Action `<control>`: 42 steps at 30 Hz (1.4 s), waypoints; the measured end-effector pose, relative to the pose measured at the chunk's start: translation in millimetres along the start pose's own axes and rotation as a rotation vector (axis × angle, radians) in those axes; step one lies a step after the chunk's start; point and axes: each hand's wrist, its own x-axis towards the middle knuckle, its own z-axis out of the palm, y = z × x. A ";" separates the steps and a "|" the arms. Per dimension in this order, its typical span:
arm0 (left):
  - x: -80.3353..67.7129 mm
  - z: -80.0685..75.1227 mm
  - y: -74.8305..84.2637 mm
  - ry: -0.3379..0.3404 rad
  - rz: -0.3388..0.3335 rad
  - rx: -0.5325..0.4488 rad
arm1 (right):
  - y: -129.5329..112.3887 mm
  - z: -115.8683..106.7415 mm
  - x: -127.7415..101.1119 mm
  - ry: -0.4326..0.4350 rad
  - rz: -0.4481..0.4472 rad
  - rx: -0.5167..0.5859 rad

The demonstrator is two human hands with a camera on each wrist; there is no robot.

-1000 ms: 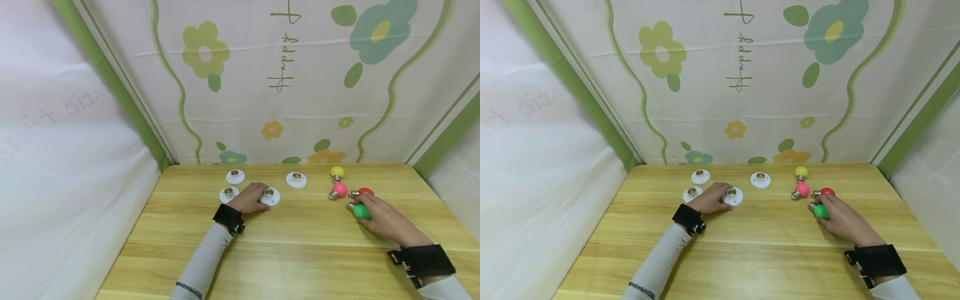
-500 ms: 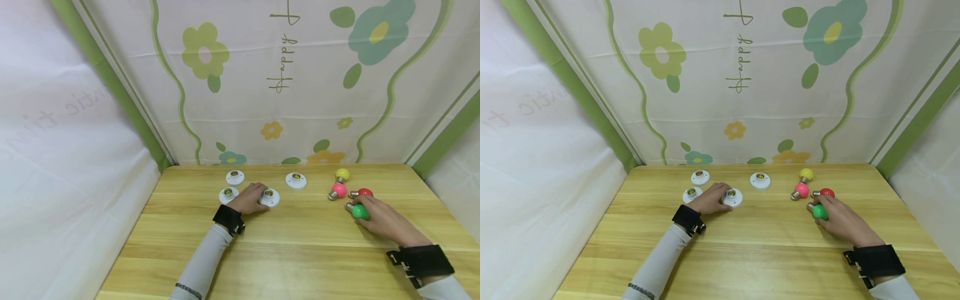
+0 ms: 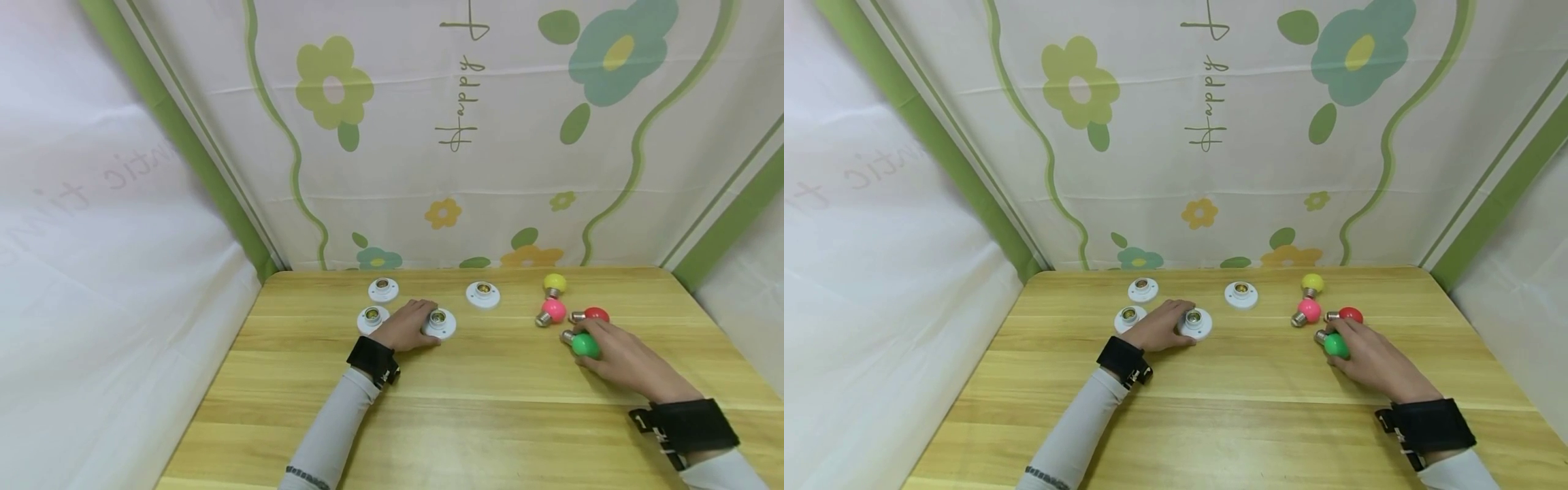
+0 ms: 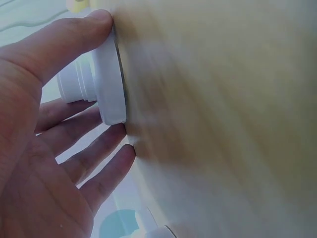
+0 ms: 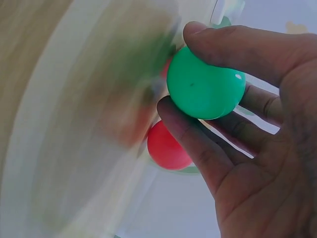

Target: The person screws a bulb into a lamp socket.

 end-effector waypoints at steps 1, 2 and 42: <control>-0.2 0.1 -0.1 0.000 -0.002 -0.002 | -0.7 -0.4 0.3 0.001 -0.002 0.000; -0.4 0.2 -0.2 0.002 -0.004 -0.004 | -1.2 -0.6 0.6 0.002 -0.003 0.002; -14.2 -0.4 -10.2 0.042 -0.045 -0.198 | -51.2 -8.7 23.8 0.037 -0.126 0.085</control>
